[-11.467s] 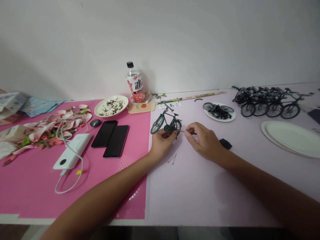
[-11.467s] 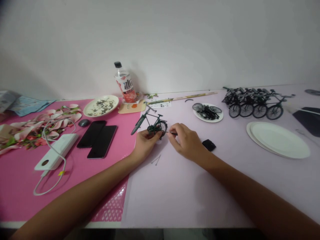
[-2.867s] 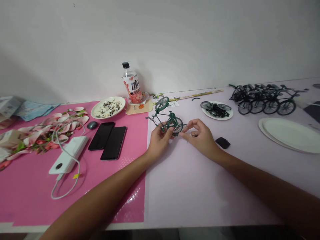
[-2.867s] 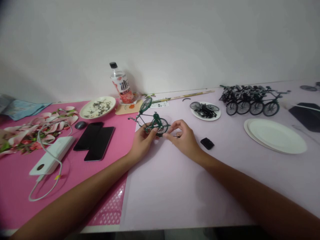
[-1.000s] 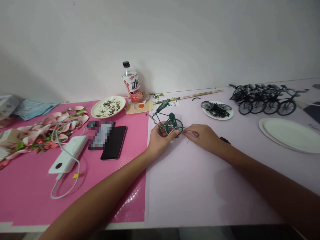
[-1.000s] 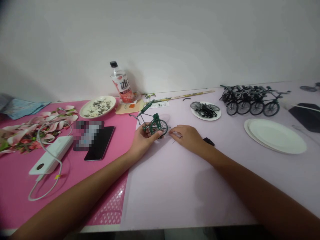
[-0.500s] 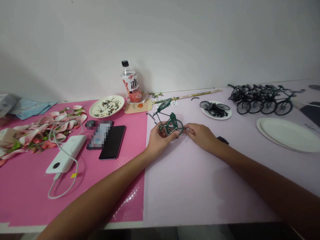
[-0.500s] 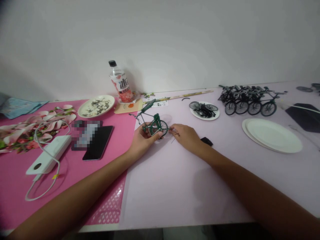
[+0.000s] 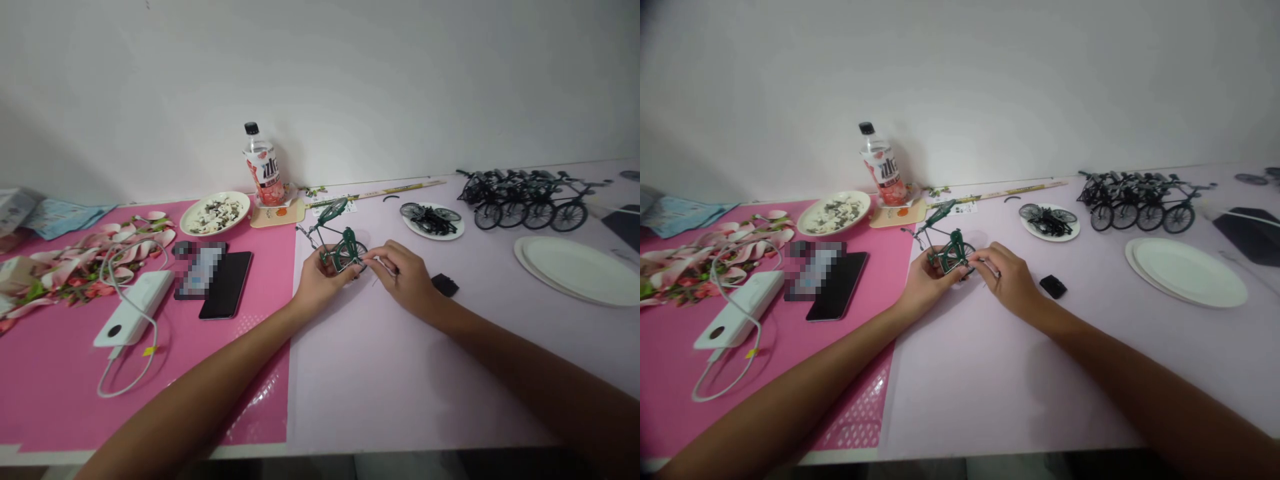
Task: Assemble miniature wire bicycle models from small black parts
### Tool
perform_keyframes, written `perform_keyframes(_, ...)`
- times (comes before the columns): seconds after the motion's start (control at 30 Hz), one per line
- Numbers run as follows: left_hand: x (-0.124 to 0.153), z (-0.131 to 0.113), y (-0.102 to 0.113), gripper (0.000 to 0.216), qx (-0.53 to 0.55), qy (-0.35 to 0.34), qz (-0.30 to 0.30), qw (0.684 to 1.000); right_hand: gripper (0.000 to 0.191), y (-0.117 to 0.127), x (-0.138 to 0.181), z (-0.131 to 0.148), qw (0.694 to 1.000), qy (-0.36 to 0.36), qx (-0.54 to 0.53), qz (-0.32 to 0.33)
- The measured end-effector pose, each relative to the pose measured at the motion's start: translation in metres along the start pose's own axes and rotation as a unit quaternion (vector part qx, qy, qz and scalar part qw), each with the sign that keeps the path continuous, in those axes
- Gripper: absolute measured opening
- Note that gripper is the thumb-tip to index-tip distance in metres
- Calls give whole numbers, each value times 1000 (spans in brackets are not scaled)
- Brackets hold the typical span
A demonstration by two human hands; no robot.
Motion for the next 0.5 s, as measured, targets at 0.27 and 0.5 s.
perform_keyframes(0.27, 1, 2, -1, 55, 13, 0, 19, 1000, 26, -4, 2, 0, 1000, 3, -3, 12)
perform_keyframes(0.5, 1, 1, -1, 53, 1, 0, 18, 1000, 19, -3, 5, -1, 1000, 13, -16, 11)
Point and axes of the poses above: each hand's wrist, its own x-axis away from the middle knuckle, its own y-axis out of the back of the hand, z = x × y, the point moved 1 cm from there along -x, towards the middle knuckle, and after that the axes turned 2 degrees about x, right-handed, at the moved point
